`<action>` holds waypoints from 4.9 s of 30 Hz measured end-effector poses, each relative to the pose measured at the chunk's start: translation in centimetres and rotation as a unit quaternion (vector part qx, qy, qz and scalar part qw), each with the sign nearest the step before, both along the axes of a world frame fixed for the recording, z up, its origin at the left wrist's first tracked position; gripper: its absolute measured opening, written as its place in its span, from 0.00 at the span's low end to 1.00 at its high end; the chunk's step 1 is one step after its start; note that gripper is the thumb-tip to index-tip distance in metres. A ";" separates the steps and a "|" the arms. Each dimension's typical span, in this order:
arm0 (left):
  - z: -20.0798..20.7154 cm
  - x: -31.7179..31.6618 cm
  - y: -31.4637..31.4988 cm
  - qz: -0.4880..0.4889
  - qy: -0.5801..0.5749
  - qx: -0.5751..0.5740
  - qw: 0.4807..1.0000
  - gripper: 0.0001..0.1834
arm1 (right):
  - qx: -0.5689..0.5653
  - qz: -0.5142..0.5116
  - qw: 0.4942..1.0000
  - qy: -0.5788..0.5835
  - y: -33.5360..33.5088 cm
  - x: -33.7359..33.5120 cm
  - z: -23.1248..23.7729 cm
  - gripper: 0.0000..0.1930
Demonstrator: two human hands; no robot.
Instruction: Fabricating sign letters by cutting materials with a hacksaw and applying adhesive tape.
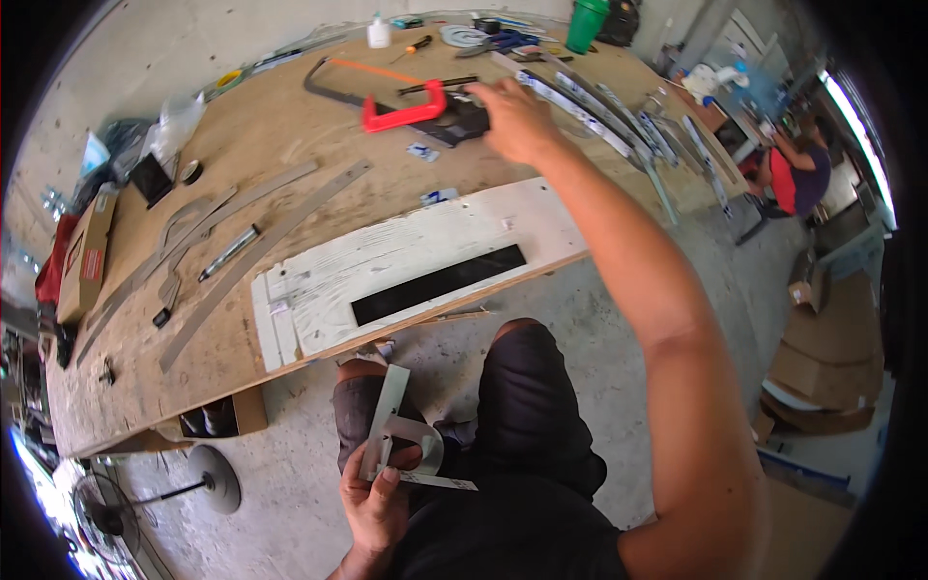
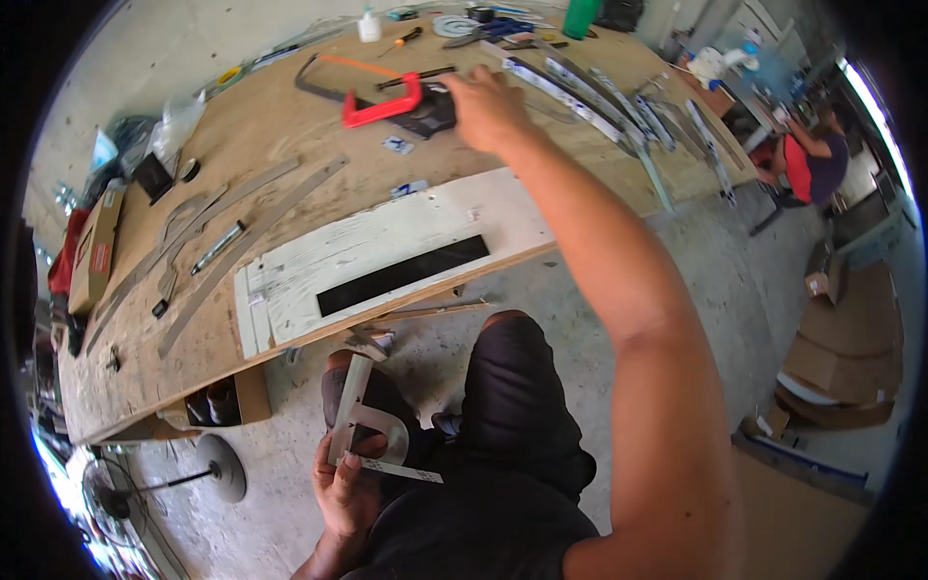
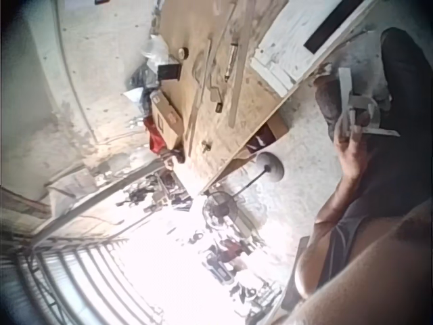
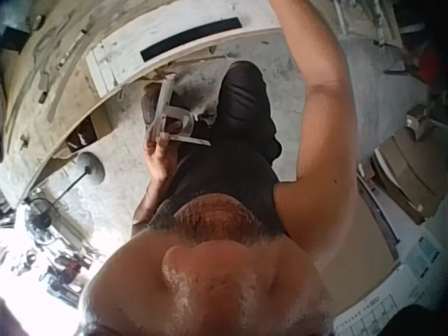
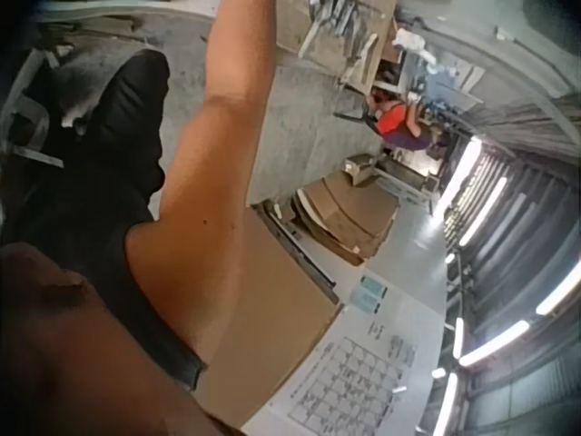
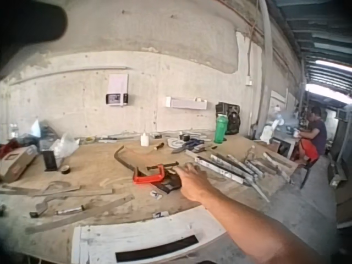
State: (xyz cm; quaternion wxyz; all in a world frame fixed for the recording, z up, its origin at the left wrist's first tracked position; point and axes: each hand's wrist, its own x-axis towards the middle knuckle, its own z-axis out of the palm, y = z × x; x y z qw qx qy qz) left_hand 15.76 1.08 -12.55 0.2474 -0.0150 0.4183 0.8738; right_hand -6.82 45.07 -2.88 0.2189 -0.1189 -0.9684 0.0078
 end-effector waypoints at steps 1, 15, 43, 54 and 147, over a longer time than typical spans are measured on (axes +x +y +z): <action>0.0 -0.3 0.0 0.011 0.009 -0.006 1.000 0.27 | -0.011 0.000 0.999 0.039 -3.1 1.1 1.2 0.31; 4.8 -5.6 6.0 -0.384 0.102 -0.164 0.903 0.23 | -0.189 0.370 0.831 -0.371 -14.3 22.7 3.1 0.27; 6.6 -9.6 7.3 -0.445 0.049 -0.128 0.885 0.28 | -0.570 0.048 0.814 -0.102 2.9 30.1 0.2 0.17; 6.4 -9.2 6.5 -0.298 0.027 -0.079 0.951 0.29 | -0.360 -0.139 0.914 0.129 11.8 33.8 0.7 0.15; 11.7 -14.7 20.4 -0.067 0.194 -0.255 0.945 0.38 | -0.060 -0.287 0.944 -0.151 35.2 17.7 -0.2 0.30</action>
